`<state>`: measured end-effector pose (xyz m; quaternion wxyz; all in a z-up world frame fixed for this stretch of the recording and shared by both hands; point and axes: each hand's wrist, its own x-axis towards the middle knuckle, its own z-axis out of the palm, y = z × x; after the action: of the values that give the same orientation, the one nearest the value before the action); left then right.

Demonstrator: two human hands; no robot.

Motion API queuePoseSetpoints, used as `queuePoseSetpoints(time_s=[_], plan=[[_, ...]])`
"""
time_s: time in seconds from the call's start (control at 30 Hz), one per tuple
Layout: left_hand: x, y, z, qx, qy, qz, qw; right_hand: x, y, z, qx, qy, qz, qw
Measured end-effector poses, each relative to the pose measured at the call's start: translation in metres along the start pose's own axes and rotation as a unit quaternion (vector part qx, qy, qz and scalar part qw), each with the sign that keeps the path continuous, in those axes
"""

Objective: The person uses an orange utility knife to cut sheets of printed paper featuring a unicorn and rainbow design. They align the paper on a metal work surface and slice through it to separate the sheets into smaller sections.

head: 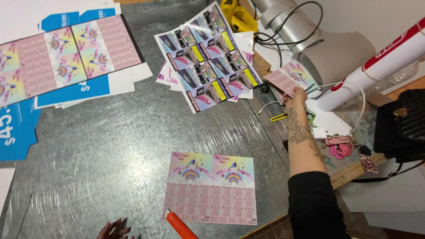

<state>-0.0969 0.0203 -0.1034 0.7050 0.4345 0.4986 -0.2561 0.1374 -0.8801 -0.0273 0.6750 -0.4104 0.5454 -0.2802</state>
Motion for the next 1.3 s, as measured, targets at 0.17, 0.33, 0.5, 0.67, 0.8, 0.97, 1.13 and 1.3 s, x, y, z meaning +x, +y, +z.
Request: queuePoseSetpoints(time_s=[0.17, 0.33, 0.5, 0.67, 0.8, 0.97, 1.13, 1.3], plan=[[-0.138, -0.051, 0.054, 0.294, -0.018, 0.642, 0.708, -0.132, -0.008, -0.078, 0.153, -0.117, 0.101, 0.976], [-0.226, -0.051, 0.123, 0.569, -0.201, 0.678, 0.42, -0.427, 0.024, -0.183, -0.2, -0.265, -0.288, 0.898], [-0.226, -0.025, 0.141, 0.515, -0.172, 0.665, 0.513, -0.545, 0.131, -0.224, -0.523, -0.493, -0.284, 0.635], [-0.236, 0.017, 0.13, 0.504, -0.136, 0.674, 0.523, -0.582, 0.172, -0.22, -0.533, -0.568, -0.403, 0.481], [-0.244, 0.028, 0.111, 0.46, -0.102, 0.672, 0.571, -0.585, 0.192, -0.214, -0.587, -0.517, -0.419, 0.461], [-0.245, 0.022, 0.097, 0.46, -0.108, 0.645, 0.6, -0.596, 0.205, -0.204, -0.638, -0.452, -0.418, 0.462], [-0.246, 0.022, 0.11, 0.471, -0.147, 0.632, 0.597, -0.571, 0.181, -0.232, -0.526, -0.515, -0.194, 0.649], [-0.241, 0.016, 0.137, 0.478, -0.215, 0.632, 0.57, -0.535, 0.112, -0.299, -0.471, -0.34, -0.09, 0.809]])
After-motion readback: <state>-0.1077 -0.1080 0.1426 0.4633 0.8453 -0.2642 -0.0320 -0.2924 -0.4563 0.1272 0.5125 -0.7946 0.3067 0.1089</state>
